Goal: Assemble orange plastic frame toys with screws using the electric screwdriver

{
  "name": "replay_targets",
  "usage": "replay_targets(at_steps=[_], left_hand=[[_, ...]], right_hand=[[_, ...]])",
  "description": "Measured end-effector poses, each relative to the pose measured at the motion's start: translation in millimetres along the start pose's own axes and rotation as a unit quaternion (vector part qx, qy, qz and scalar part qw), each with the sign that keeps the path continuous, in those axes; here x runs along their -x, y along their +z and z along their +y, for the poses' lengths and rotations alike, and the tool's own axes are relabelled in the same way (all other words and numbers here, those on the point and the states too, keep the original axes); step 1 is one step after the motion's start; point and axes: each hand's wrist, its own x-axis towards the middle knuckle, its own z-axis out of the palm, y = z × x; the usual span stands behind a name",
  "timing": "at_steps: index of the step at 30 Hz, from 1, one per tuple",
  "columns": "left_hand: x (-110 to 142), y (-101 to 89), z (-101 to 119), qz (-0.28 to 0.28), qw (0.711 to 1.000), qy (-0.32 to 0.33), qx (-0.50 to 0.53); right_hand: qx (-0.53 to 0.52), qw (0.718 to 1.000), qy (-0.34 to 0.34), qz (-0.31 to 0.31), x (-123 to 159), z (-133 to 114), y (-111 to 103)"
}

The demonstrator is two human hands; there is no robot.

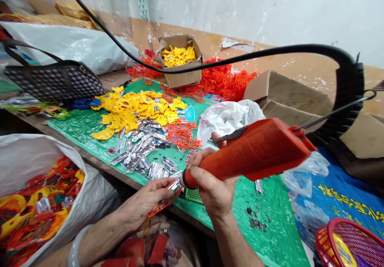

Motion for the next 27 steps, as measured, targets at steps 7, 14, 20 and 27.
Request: replay_targets(at_steps=[7, 14, 20, 27], left_hand=[[-1.1, -1.3, -1.6, 0.002, 1.000, -0.005, -0.001], [-0.9, -1.2, -2.2, 0.005, 1.000, -0.001, 0.000], [-0.1, 2.8, -1.6, 0.003, 1.000, 0.002, -0.002], [1.4, 5.7, -5.8, -0.002, 1.000, 0.024, -0.016]], right_hand=[[0.008, 1.000, 0.006, -0.001, -0.7, 0.1, -0.1], [0.016, 1.000, 0.007, -0.008, 0.8, 2.5, -0.6], [0.009, 1.000, 0.015, -0.014, 1.3, 1.5, 0.0], [0.070, 0.997, 0.028, -0.036, 4.4, 6.3, -4.8]])
